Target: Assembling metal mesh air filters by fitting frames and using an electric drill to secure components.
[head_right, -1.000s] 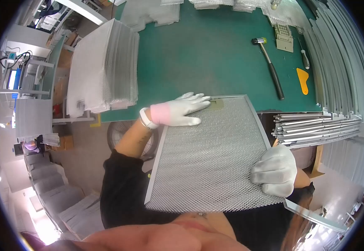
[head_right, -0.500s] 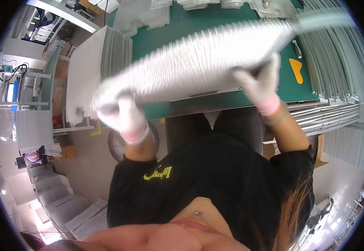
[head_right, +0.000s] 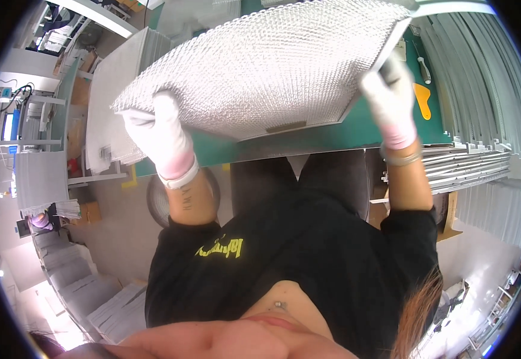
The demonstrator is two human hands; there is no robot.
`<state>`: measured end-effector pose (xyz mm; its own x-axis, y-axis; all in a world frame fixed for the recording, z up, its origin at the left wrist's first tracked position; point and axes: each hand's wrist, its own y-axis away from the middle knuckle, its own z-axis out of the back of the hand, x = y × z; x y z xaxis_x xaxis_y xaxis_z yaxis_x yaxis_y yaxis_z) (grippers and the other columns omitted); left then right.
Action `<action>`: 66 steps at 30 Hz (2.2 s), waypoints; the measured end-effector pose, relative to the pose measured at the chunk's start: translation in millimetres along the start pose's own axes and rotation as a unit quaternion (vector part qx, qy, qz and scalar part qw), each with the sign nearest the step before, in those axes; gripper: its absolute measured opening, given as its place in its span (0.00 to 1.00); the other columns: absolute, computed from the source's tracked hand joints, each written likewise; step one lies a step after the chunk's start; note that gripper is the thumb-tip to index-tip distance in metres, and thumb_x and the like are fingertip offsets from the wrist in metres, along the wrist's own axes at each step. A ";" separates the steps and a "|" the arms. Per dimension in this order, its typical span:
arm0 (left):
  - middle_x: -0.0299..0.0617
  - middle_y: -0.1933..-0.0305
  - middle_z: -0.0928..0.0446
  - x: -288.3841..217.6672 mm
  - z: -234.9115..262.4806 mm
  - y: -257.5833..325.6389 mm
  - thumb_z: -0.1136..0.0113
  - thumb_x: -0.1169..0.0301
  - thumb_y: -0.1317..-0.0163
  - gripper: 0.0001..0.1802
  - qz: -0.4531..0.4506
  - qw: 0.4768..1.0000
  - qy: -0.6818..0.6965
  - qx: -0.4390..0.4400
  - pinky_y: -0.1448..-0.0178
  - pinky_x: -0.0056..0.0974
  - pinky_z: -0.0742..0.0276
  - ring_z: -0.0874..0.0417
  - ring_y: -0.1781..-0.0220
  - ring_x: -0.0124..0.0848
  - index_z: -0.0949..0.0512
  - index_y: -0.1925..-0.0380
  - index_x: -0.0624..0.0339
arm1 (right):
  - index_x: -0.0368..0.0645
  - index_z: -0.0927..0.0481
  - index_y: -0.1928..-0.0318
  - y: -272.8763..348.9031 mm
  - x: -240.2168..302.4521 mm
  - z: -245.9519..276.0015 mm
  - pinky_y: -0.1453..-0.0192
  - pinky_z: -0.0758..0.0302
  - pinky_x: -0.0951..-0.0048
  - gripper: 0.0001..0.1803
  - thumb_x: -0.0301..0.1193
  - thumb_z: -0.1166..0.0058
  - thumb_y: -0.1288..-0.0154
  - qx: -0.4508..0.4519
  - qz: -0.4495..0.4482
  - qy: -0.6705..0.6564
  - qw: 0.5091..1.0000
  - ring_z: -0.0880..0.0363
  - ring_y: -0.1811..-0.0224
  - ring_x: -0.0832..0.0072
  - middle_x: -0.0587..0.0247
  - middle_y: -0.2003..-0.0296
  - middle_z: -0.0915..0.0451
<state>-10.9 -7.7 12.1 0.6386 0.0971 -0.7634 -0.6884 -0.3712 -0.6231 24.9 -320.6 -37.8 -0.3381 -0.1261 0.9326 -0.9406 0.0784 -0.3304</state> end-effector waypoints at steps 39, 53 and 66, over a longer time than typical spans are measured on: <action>0.56 0.26 0.35 146.3 -64.7 82.2 0.54 0.59 0.25 0.30 0.075 0.663 -0.056 0.743 0.21 0.49 0.42 0.36 0.24 0.49 0.36 0.29 0.66 | 0.48 0.46 0.89 105.7 23.7 15.2 0.87 0.36 0.77 0.17 0.34 0.49 0.75 0.211 0.413 -0.012 0.886 0.22 0.82 0.70 0.54 0.79 0.22; 0.55 0.44 0.17 40.6 8.0 -2.9 0.54 0.68 0.27 0.23 0.276 0.739 0.106 0.605 0.32 0.41 0.26 0.17 0.39 0.41 0.25 0.38 0.69 | 0.39 0.26 0.62 62.1 20.5 41.1 0.64 0.20 0.63 0.14 0.36 0.40 0.39 0.314 0.394 -0.015 0.863 0.16 0.60 0.64 0.50 0.56 0.16; 0.41 0.79 0.24 -14.8 0.0 16.2 0.30 0.63 0.37 0.18 -0.172 0.969 0.051 0.169 0.72 0.37 0.29 0.24 0.79 0.34 0.25 0.78 0.62 | 0.39 0.25 0.72 2.3 30.8 -11.0 0.76 0.33 0.67 0.22 0.45 0.41 0.28 0.103 0.237 -0.012 0.966 0.26 0.76 0.69 0.59 0.74 0.22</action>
<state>-31.6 -15.2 13.4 0.8694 0.0637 -0.4899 -0.4905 -0.0070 -0.8714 12.7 -313.4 -8.2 -0.7301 -0.1482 0.6671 -0.6660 -0.0647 -0.7432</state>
